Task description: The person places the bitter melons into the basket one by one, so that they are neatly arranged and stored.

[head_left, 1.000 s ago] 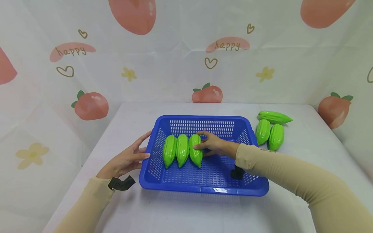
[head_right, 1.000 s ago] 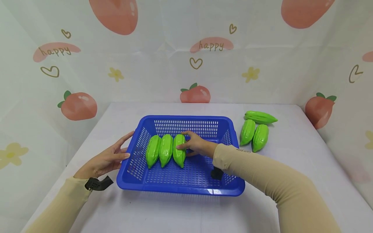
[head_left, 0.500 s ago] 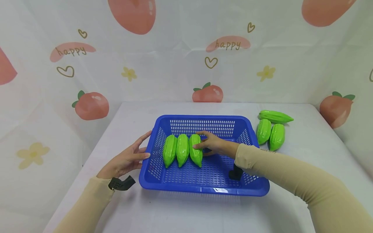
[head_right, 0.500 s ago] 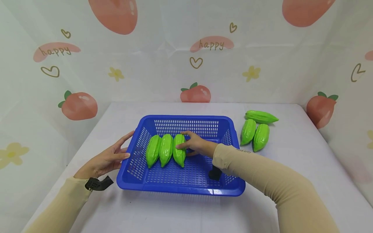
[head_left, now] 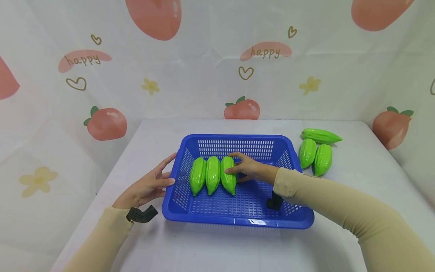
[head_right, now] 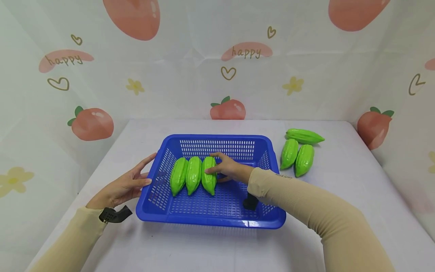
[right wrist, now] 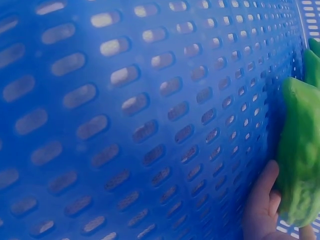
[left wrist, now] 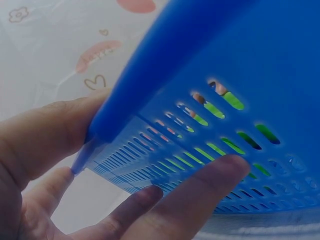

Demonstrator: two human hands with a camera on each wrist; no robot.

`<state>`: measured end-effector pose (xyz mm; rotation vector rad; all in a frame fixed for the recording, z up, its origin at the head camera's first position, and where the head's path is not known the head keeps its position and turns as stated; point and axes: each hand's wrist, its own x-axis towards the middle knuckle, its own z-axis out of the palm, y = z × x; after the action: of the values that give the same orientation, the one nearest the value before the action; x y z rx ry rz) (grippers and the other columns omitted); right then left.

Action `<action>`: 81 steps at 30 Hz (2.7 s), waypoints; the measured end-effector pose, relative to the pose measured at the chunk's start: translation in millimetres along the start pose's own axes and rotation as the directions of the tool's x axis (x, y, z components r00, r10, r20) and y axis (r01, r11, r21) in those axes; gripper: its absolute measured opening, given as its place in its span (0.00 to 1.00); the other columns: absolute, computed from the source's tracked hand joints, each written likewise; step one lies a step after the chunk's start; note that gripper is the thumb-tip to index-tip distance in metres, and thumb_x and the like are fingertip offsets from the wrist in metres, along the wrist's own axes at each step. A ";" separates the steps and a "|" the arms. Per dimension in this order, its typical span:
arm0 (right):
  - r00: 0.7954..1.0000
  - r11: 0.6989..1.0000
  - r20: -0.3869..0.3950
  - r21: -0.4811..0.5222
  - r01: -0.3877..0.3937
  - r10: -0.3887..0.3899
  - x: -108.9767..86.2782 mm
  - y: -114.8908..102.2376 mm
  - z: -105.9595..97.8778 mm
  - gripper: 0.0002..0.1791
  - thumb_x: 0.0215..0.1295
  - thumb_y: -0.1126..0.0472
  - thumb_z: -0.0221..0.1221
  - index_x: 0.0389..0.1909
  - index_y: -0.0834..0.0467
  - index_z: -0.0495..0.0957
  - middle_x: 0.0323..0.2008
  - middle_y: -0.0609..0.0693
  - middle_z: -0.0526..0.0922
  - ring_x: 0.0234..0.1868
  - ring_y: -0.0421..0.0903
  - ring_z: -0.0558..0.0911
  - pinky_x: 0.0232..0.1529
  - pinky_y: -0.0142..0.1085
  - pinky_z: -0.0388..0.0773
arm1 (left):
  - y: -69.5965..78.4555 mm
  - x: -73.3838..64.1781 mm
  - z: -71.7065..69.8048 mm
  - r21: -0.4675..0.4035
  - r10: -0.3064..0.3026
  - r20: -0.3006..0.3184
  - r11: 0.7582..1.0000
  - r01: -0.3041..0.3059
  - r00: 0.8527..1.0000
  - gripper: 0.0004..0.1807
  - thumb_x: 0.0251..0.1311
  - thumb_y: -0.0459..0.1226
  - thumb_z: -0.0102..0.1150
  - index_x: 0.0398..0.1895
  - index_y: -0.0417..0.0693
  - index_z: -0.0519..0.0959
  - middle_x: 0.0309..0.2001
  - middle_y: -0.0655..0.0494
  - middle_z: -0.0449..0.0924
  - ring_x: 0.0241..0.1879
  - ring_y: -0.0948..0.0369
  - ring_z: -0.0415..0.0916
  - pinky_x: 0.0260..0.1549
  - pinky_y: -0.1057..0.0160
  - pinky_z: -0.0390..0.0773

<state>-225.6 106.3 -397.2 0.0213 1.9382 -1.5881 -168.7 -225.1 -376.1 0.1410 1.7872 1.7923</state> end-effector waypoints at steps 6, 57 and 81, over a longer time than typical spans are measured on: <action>1.000 1.000 -0.006 -0.005 0.007 -0.007 -1.1 -0.4 0.4 0.42 0.61 0.65 0.64 0.73 0.50 0.55 0.66 0.67 0.61 0.65 0.62 0.70 0.55 0.55 0.77 | -0.2 0.2 -0.8 -0.008 0.003 0.008 1.000 -0.003 1.000 0.49 0.65 0.31 0.57 0.76 0.76 0.40 0.67 0.40 0.65 0.49 0.49 0.81 0.49 0.46 0.80; 1.000 0.999 0.007 -0.025 0.022 -0.022 -12.7 -17.3 -12.4 0.40 0.62 0.66 0.62 0.73 0.53 0.54 0.69 0.66 0.60 0.69 0.66 0.61 0.64 0.58 0.68 | -2.7 0.8 -1.1 -0.007 0.003 -0.002 1.000 -0.003 1.000 0.49 0.65 0.31 0.57 0.76 0.77 0.40 0.68 0.39 0.63 0.49 0.50 0.82 0.49 0.45 0.80; 0.930 0.930 0.045 -0.038 0.365 -0.364 -106.9 -102.1 -91.5 0.24 0.72 0.63 0.51 0.67 0.55 0.59 0.60 0.55 0.67 0.57 0.44 0.75 0.64 0.41 0.73 | -1.4 -1.1 -2.1 -0.018 0.006 0.016 1.000 -0.006 1.000 0.48 0.66 0.31 0.56 0.76 0.76 0.41 0.65 0.40 0.67 0.49 0.48 0.82 0.49 0.44 0.80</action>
<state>-220.3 198.7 -249.9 -0.4079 2.0344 -1.7596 -168.3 -227.6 -377.2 0.1535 1.7612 1.8055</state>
